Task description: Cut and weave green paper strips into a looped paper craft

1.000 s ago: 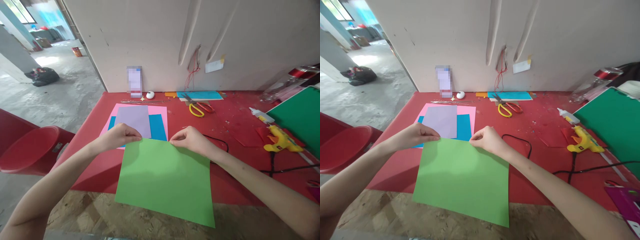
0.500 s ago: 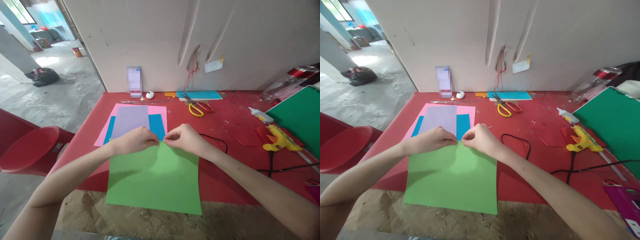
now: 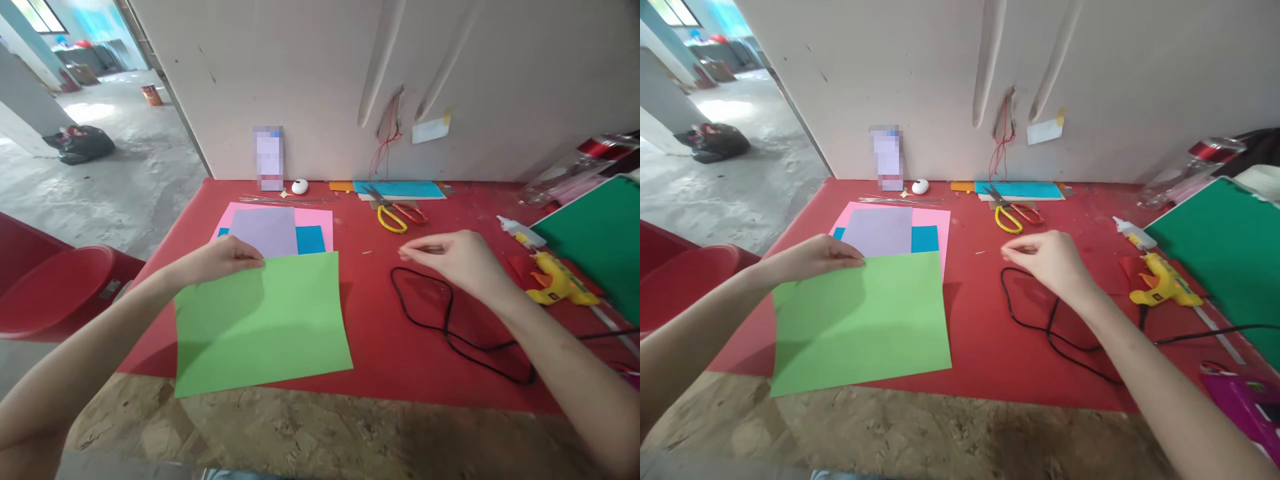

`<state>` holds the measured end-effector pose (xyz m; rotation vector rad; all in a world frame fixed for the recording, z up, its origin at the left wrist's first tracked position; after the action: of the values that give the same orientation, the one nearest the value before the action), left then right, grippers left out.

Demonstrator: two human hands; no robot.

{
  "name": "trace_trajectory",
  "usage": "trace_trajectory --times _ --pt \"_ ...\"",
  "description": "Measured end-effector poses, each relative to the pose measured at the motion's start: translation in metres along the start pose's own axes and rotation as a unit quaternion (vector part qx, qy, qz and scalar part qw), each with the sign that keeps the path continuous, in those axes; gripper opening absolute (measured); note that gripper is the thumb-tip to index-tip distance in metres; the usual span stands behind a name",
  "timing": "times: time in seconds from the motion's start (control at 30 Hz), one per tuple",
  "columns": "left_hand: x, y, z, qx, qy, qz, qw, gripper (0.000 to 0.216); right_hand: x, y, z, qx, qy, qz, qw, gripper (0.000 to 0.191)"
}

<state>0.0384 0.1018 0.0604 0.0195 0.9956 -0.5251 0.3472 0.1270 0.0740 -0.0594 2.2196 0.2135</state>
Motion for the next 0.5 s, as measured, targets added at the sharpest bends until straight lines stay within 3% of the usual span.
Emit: trace_trajectory --times 0.1,0.17,0.23,0.33,0.5 --pt "0.012 0.006 0.020 0.038 -0.002 -0.024 0.999 0.032 0.023 -0.008 -0.058 -0.105 0.060 -0.010 0.993 0.017" --pt "0.021 0.012 0.036 0.059 -0.005 -0.034 0.998 0.031 0.051 -0.013 -0.096 -0.152 0.083 -0.078 0.982 0.016" --pt "0.027 0.017 0.046 0.069 -0.005 -0.039 0.997 0.030 0.075 -0.013 -0.116 -0.152 0.096 -0.144 0.973 0.016" --pt "0.031 0.021 0.050 0.065 -0.003 -0.043 0.997 0.031 0.092 -0.008 -0.123 -0.129 0.089 -0.186 0.970 0.014" --pt "0.035 0.022 0.044 0.031 -0.030 -0.040 0.998 0.028 0.097 -0.002 -0.118 -0.116 0.086 -0.224 0.964 0.010"
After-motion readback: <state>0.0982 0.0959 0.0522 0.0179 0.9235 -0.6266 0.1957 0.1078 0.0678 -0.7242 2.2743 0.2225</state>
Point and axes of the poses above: each hand's wrist, its own y-axis towards the middle knuckle, its own x-axis out of the palm, z = x × y, the point moved 7 cm from there along y, towards the middle knuckle, and after that the axes turned 1 degree about z, right-handed, at the moved point
